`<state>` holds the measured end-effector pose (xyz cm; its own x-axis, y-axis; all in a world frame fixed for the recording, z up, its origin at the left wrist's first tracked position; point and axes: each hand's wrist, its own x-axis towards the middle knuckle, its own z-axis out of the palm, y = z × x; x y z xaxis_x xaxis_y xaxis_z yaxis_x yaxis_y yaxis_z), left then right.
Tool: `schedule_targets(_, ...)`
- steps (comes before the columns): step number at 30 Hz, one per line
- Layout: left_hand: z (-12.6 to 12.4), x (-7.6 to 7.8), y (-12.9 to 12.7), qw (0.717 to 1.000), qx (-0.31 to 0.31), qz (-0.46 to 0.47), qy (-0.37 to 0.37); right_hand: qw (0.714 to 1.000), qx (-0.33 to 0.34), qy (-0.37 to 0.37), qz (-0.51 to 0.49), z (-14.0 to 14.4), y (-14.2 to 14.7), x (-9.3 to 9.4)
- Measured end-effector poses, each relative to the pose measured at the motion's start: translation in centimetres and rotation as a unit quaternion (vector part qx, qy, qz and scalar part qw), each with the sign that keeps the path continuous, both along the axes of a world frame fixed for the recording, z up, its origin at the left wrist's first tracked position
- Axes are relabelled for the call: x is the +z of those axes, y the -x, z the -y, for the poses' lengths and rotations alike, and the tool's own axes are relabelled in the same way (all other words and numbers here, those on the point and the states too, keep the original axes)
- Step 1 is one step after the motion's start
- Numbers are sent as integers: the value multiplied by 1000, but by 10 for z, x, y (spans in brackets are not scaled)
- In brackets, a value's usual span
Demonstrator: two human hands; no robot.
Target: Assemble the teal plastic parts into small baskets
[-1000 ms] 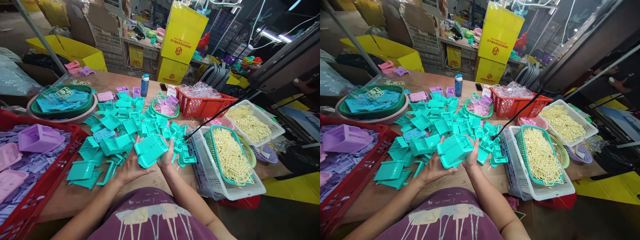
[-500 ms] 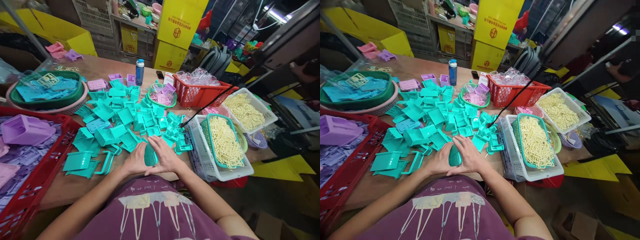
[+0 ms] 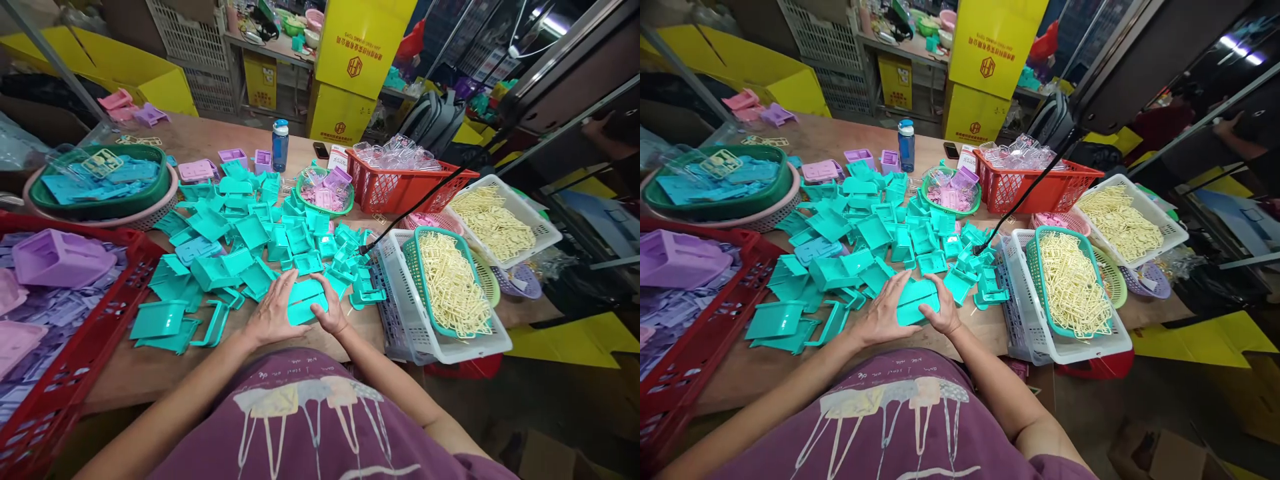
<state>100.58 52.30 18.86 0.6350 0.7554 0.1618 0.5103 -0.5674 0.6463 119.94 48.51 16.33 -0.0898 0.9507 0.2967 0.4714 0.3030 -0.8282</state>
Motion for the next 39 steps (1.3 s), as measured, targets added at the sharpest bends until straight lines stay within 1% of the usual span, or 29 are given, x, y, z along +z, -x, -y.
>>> schedule_targets(1,1,-9,0,1000,-14,-22,12,1000,-1,20,-16,5,-4,-13)
schedule_targets(3,6,-30,-4,996,-36,-75,38,998,31,54,0,16,-13,-38)
schedule_targets(5,11,-49,-13,991,-50,-117,47,992,73,81,62,24,-25,-56)
schedule_targets(7,15,-62,-26,987,-67,-139,36,980,107,98,138,29,-35,-66)
schedule_targets(10,17,-68,-49,984,-96,-146,27,957,133,112,232,32,-47,-69)
schedule_targets(12,16,-68,-62,984,-105,-140,24,945,117,125,277,36,-54,-66)
schedule_targets(14,15,-71,-70,983,-129,-128,22,937,93,139,306,44,-62,-62)
schedule_targets(16,15,-78,-73,979,-166,-116,35,930,75,156,324,54,-69,-57)
schedule_targets(18,16,-90,-71,973,-195,-111,59,919,51,182,345,63,-72,-55)
schedule_targets(20,17,-103,-68,970,-201,-110,75,910,27,197,364,69,-69,-55)
schedule_targets(22,18,-115,-66,973,-196,-99,76,909,15,192,370,71,-61,-60)
schedule_targets(25,15,-126,-66,977,-191,-69,71,915,-8,182,359,68,-51,-72)
schedule_targets(27,11,-127,-68,976,-196,-55,71,922,-20,172,347,66,-50,-80)
schedule_targets(29,7,-126,-70,974,-205,-54,73,928,-18,157,338,65,-54,-85)
schedule_targets(32,5,-120,-72,972,-210,-71,74,927,-12,150,342,64,-56,-83)
schedule_targets(34,6,-113,-74,973,-201,-89,65,918,-15,170,358,61,-50,-75)
schedule_targets(37,8,-98,-75,977,-173,-120,23,903,-22,200,381,49,-37,-58)
schedule_targets(38,7,-93,-74,978,-171,-121,17,903,-16,200,380,44,-35,-51)
schedule_targets(39,5,-88,-71,978,-172,-112,22,910,1,194,367,37,-35,-43)
